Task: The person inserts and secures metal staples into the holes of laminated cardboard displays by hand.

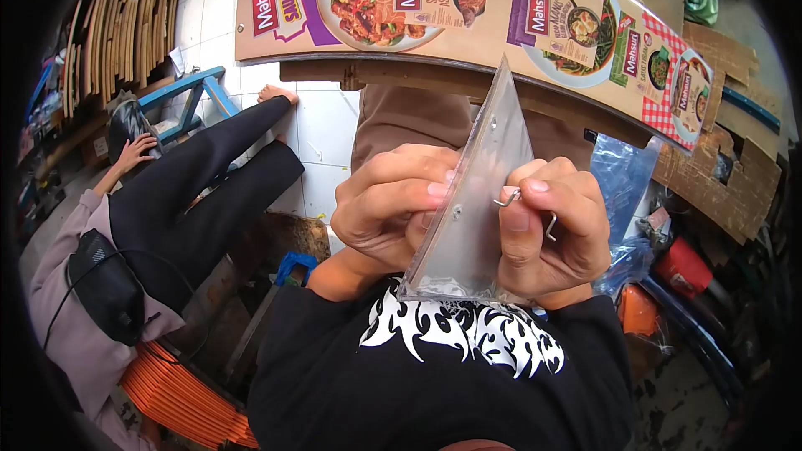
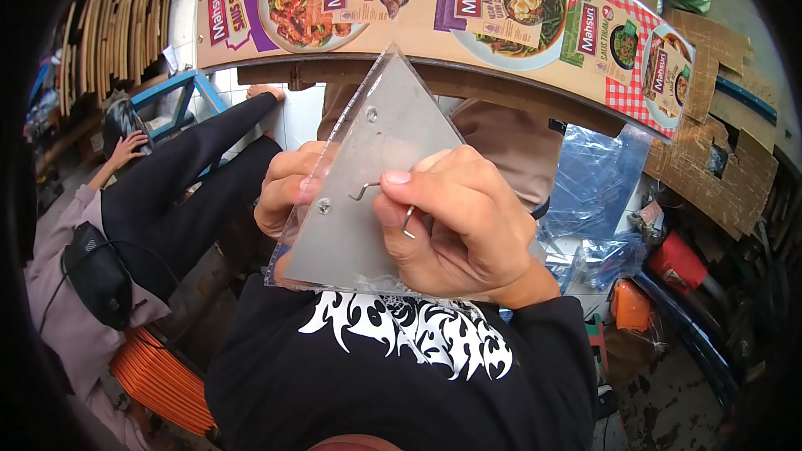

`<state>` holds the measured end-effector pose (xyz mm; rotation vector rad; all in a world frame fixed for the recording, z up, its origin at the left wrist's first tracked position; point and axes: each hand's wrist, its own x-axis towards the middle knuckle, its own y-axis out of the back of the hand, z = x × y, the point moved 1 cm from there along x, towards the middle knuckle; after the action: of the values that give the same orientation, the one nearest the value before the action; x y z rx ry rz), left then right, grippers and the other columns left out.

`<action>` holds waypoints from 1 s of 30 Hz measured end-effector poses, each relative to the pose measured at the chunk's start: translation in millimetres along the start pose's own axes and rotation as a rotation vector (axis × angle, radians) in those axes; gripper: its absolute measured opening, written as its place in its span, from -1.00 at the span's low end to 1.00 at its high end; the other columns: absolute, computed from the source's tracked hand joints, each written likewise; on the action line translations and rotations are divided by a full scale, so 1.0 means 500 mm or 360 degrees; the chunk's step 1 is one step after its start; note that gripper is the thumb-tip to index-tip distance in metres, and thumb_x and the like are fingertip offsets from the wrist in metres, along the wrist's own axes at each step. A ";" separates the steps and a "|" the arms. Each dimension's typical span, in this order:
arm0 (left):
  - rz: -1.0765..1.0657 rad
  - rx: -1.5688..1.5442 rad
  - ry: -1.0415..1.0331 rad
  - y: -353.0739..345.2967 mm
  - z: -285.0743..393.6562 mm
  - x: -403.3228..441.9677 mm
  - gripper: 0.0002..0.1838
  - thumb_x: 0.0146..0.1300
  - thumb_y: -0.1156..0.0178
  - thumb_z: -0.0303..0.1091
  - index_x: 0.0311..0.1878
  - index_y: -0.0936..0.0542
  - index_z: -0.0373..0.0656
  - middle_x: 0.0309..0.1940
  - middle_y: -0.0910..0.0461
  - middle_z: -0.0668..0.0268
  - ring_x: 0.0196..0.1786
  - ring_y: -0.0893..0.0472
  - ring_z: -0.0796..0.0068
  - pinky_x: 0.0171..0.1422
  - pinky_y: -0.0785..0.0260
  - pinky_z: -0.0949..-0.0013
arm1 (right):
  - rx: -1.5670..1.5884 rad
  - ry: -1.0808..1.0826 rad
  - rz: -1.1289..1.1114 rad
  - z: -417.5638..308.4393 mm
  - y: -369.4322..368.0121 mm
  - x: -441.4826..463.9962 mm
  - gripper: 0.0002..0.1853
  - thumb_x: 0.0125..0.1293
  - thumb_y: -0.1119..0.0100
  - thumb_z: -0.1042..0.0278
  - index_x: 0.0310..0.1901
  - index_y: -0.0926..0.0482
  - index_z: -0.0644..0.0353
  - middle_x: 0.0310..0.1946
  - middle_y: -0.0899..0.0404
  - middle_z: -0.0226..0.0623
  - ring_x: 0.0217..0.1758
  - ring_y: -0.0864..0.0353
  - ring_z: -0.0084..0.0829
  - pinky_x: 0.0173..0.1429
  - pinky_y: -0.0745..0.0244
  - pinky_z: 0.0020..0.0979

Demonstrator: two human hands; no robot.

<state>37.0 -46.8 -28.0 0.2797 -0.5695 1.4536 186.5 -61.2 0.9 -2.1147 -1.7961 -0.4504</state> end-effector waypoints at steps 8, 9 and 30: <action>-0.0139 0.0028 0.0025 0.014 0.002 0.000 -0.83 0.33 -0.27 -0.43 -0.11 -0.53 -0.28 -0.17 -0.62 0.05 -0.15 -0.70 0.11 -0.03 -0.61 0.18 | 0.0010 0.0008 0.0012 0.003 0.001 0.000 -0.76 0.14 -0.36 0.69 -0.13 -0.61 0.41 -0.40 -0.56 -0.25 -0.48 -0.52 -0.47 -0.38 -0.44 -0.48; -0.0150 0.0020 0.0029 0.012 0.002 0.000 -0.83 0.33 -0.27 -0.43 -0.11 -0.53 -0.28 -0.17 -0.62 0.05 -0.14 -0.70 0.11 -0.02 -0.61 0.18 | 0.0011 0.0008 0.0012 0.004 0.001 0.000 -0.76 0.14 -0.36 0.69 -0.13 -0.61 0.41 -0.40 -0.56 -0.25 -0.48 -0.52 -0.47 -0.38 -0.44 -0.48; -0.0008 -0.0332 -0.0008 -0.004 -0.014 -0.005 -0.80 0.38 -0.20 -0.35 -0.10 -0.44 -0.25 -0.22 -0.54 0.10 -0.19 -0.66 0.15 -0.08 -0.59 0.16 | -0.0210 0.0123 -0.0129 -0.005 0.004 0.002 -0.72 0.12 -0.37 0.68 -0.10 -0.61 0.39 -0.36 -0.56 -0.24 -0.50 -0.50 -0.45 -0.40 -0.44 -0.44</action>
<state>40.4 -45.8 -34.7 0.1204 -0.7182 1.3765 188.4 -61.5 3.4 -2.0843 -1.8597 -0.6798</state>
